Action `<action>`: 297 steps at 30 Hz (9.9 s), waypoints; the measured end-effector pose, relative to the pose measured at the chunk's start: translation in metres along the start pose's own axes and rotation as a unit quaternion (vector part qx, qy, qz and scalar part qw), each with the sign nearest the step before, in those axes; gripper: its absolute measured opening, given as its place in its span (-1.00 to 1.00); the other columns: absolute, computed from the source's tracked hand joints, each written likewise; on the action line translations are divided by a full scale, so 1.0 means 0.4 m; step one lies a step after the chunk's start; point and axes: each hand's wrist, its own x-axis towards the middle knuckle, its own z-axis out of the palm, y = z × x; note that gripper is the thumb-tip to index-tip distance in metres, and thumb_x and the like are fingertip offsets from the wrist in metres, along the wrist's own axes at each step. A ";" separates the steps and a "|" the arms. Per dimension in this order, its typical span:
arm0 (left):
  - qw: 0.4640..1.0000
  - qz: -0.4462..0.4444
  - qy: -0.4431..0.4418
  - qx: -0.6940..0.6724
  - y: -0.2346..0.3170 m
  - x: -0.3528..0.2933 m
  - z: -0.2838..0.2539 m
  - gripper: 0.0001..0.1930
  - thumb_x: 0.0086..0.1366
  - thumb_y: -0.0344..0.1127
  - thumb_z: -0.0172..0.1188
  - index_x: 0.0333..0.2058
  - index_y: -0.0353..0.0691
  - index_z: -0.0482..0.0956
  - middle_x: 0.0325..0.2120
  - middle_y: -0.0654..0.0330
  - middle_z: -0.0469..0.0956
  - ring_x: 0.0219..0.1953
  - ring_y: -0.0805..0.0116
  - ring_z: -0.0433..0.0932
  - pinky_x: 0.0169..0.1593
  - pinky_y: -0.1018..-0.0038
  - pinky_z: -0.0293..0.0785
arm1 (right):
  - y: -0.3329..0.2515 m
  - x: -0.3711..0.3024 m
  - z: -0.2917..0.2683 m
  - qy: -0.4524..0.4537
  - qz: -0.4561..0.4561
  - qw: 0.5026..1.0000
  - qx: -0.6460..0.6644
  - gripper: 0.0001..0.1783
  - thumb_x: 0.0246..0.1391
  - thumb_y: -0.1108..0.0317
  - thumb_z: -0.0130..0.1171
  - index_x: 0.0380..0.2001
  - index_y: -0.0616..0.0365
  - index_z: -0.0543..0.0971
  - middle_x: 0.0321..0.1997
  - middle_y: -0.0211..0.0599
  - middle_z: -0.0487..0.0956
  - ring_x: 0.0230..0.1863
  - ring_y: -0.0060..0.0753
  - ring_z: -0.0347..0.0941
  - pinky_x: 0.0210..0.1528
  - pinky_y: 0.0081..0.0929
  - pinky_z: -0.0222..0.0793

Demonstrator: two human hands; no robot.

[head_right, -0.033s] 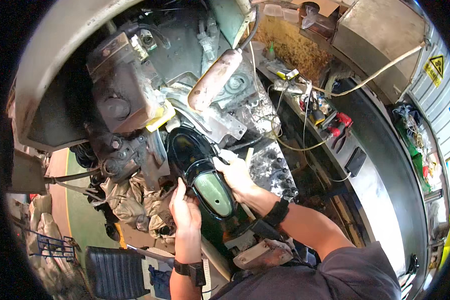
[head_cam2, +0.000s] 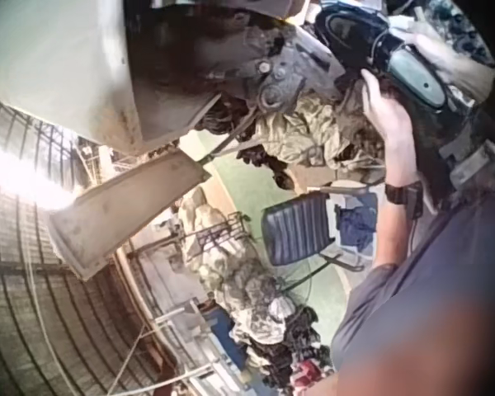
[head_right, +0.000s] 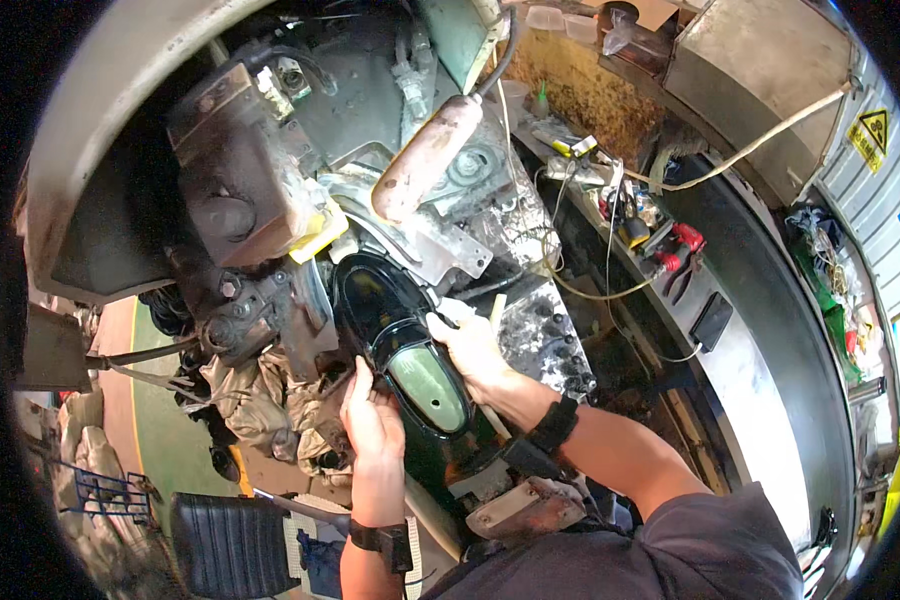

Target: Using a toe-lasting machine to shape and attach the upper part of the shoe to the insole over a last.

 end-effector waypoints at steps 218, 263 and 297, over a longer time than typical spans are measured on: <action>0.958 0.242 -0.042 0.150 0.044 -0.230 -0.209 -0.47 0.37 -0.34 0.29 0.25 -0.36 0.38 -0.03 0.10 0.62 -0.02 0.39 0.60 0.02 0.51 0.52 | -0.142 -0.416 0.054 -0.084 -0.063 0.876 -0.472 -0.10 -0.11 0.30 0.56 0.23 0.38 0.28 0.16 -0.04 0.48 0.20 -0.19 0.39 0.30 -0.26 0.29; 0.675 -0.060 -0.451 0.581 -1.174 -0.412 0.377 -0.58 0.25 -0.51 0.32 0.09 -0.32 0.52 -0.25 0.04 0.66 -0.24 0.31 0.67 -0.14 0.44 0.62 | -0.016 -1.057 -1.845 0.528 -0.148 0.755 -0.360 -0.73 0.03 0.53 0.26 -0.14 0.25 0.62 -0.15 -0.11 0.66 -0.20 -0.24 0.63 -0.21 -0.26 0.56; 0.286 0.321 -0.627 0.650 -1.750 -0.054 1.480 -0.50 0.17 -0.12 0.37 0.02 -0.30 0.60 -0.27 0.01 0.67 -0.08 -0.01 0.63 0.15 0.12 0.43 | -0.474 -0.993 -1.644 0.613 -0.031 0.777 -0.138 -0.24 0.27 0.35 0.27 0.44 0.26 0.19 0.03 -0.16 0.63 -0.03 -0.44 0.57 0.02 -0.46 0.50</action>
